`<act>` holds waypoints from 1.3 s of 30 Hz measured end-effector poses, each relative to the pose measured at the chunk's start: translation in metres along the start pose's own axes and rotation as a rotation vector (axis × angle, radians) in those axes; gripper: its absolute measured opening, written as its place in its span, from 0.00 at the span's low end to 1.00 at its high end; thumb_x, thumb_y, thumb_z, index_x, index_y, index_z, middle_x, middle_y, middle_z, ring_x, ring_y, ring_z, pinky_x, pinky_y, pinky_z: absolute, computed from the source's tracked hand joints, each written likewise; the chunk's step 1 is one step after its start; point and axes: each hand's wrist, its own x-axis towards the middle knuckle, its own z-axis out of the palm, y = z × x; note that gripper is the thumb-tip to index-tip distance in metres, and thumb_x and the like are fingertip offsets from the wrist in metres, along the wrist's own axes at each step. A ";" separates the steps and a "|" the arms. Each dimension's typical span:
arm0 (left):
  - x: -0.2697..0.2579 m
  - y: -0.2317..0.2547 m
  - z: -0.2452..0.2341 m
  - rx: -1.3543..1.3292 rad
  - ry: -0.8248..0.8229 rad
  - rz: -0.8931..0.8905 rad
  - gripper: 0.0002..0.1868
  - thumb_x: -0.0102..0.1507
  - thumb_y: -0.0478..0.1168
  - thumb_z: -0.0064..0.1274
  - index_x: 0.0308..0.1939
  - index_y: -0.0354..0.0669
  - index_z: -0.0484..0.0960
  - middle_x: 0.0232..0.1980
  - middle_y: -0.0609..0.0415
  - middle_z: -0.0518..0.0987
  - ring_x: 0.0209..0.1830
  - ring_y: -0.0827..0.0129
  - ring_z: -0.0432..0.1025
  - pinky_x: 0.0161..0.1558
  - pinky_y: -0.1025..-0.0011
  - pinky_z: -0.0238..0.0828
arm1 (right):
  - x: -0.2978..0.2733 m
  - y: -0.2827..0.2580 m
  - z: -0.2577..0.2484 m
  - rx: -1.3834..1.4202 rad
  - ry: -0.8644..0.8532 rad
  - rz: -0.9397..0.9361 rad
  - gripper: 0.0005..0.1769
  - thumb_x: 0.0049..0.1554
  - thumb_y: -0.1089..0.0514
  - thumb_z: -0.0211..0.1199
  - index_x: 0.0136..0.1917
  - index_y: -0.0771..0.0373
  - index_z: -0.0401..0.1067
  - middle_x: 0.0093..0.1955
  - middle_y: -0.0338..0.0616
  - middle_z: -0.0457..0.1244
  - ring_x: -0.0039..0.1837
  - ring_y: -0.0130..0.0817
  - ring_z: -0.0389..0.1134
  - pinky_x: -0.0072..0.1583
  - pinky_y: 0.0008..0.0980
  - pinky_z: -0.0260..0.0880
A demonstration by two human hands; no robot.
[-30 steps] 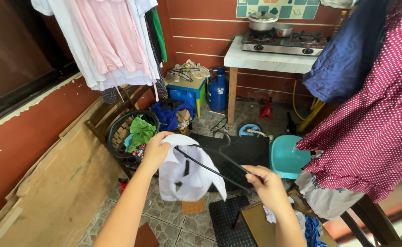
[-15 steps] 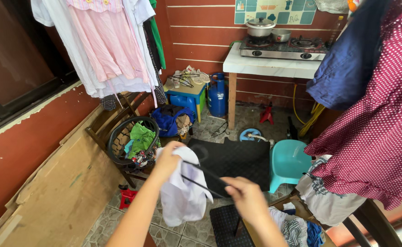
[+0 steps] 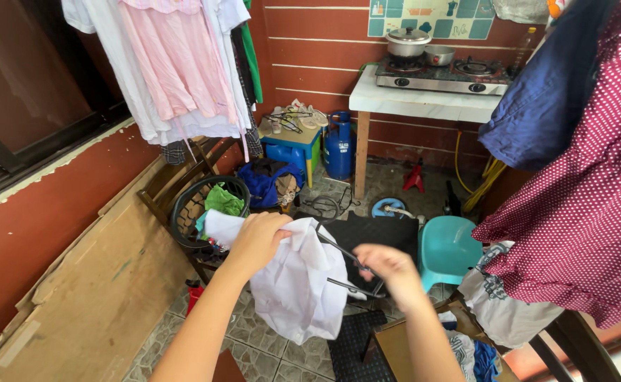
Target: The person takes various clothes from a laundry basket, places them on hangers, and hangs them on a clothes rack. The person handles a floral shirt, a white t-shirt, a purple hoodie, a red polka-dot shirt, a white collared shirt, a green polo shirt, and a patterned cloth.
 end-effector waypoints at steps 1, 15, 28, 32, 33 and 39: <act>-0.001 -0.002 -0.002 -0.034 0.018 -0.016 0.12 0.62 0.40 0.56 0.48 0.42 0.84 0.44 0.49 0.84 0.53 0.52 0.74 0.57 0.57 0.65 | 0.006 0.002 -0.013 0.118 0.069 -0.032 0.16 0.58 0.61 0.61 0.58 0.68 0.77 0.44 0.44 0.70 0.42 0.31 0.64 0.45 0.30 0.66; -0.048 -0.015 0.016 -0.267 0.197 0.007 0.14 0.58 0.36 0.59 0.47 0.36 0.84 0.47 0.43 0.84 0.46 0.49 0.78 0.47 0.62 0.74 | 0.019 0.133 0.065 -0.014 -0.123 0.395 0.31 0.54 0.55 0.64 0.70 0.61 0.68 0.63 0.45 0.70 0.59 0.35 0.75 0.58 0.40 0.77; -0.082 -0.066 -0.003 -0.319 0.355 -0.126 0.16 0.58 0.37 0.62 0.47 0.32 0.82 0.43 0.42 0.84 0.41 0.52 0.79 0.41 0.65 0.75 | 0.067 0.129 0.036 0.328 0.035 0.125 0.07 0.55 0.59 0.64 0.48 0.63 0.72 0.42 0.38 0.69 0.44 0.31 0.70 0.48 0.34 0.72; -0.099 -0.085 -0.011 -0.131 0.496 -0.019 0.13 0.57 0.33 0.60 0.46 0.33 0.84 0.43 0.41 0.83 0.43 0.49 0.77 0.45 0.61 0.73 | 0.094 0.069 0.026 -0.015 0.019 -0.025 0.08 0.58 0.59 0.63 0.49 0.64 0.76 0.41 0.37 0.69 0.42 0.26 0.68 0.47 0.28 0.69; -0.102 -0.087 -0.016 -0.081 0.499 -0.055 0.13 0.57 0.32 0.59 0.45 0.34 0.85 0.41 0.41 0.83 0.41 0.49 0.76 0.44 0.61 0.72 | 0.097 0.052 0.026 -0.065 0.047 -0.032 0.08 0.60 0.58 0.64 0.49 0.65 0.76 0.41 0.37 0.69 0.42 0.26 0.68 0.48 0.27 0.69; -0.105 -0.074 -0.027 -0.027 0.501 -0.148 0.12 0.57 0.30 0.56 0.45 0.35 0.85 0.37 0.45 0.82 0.37 0.52 0.74 0.41 0.60 0.71 | 0.097 -0.001 0.061 -0.030 -0.096 -0.083 0.08 0.62 0.58 0.64 0.51 0.66 0.76 0.41 0.37 0.69 0.43 0.24 0.67 0.47 0.26 0.66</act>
